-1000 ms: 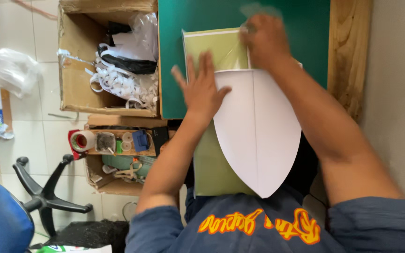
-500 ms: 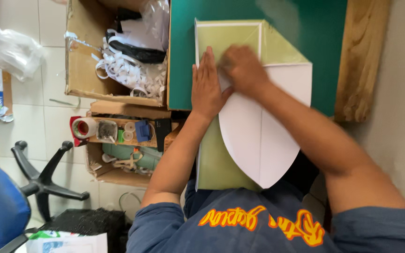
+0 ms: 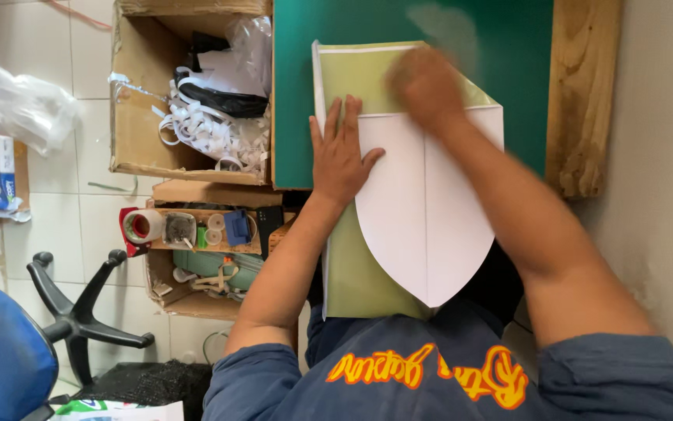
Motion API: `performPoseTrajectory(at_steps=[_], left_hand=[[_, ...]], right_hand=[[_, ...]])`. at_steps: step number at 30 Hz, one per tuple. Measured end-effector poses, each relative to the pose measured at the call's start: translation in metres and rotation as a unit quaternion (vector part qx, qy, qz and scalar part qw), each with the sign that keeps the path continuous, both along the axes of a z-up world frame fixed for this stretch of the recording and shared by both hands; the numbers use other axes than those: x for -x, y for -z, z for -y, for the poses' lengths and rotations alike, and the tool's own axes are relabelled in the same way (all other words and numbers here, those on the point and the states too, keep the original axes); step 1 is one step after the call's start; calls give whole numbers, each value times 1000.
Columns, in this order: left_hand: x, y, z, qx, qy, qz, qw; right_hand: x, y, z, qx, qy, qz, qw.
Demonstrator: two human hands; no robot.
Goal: The person folds paper to construct a green bag by hand on a workspace, pressing down on the folds to crease the paper.
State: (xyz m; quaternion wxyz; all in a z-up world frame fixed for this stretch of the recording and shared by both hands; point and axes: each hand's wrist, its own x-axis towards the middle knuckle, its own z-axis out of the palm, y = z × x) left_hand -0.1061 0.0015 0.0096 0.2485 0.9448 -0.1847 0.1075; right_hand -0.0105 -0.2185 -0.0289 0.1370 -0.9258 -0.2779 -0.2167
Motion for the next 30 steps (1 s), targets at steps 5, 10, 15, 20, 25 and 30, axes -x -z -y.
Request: performPoseTrajectory(at_steps=[5, 10, 15, 20, 25, 30], left_hand=[[6, 0, 4, -88, -15, 39, 995], [3, -7, 5, -76, -19, 20, 997], [1, -1, 5, -92, -17, 42, 995], [1, 2, 6, -104, -20, 54, 993], [-4, -17, 7, -169, -9, 42, 985], [-46, -93, -61, 35, -66, 80, 994]], right_hand=[[38, -23, 83, 6, 80, -8, 997], [125, -41, 116, -4, 126, -30, 992], [145, -58, 129, -45, 202, -91, 974], [182, -116, 90, -116, 335, -185, 917], [185, -162, 53, 58, 272, -506, 816], [143, -271, 42, 208, 258, -554, 764]])
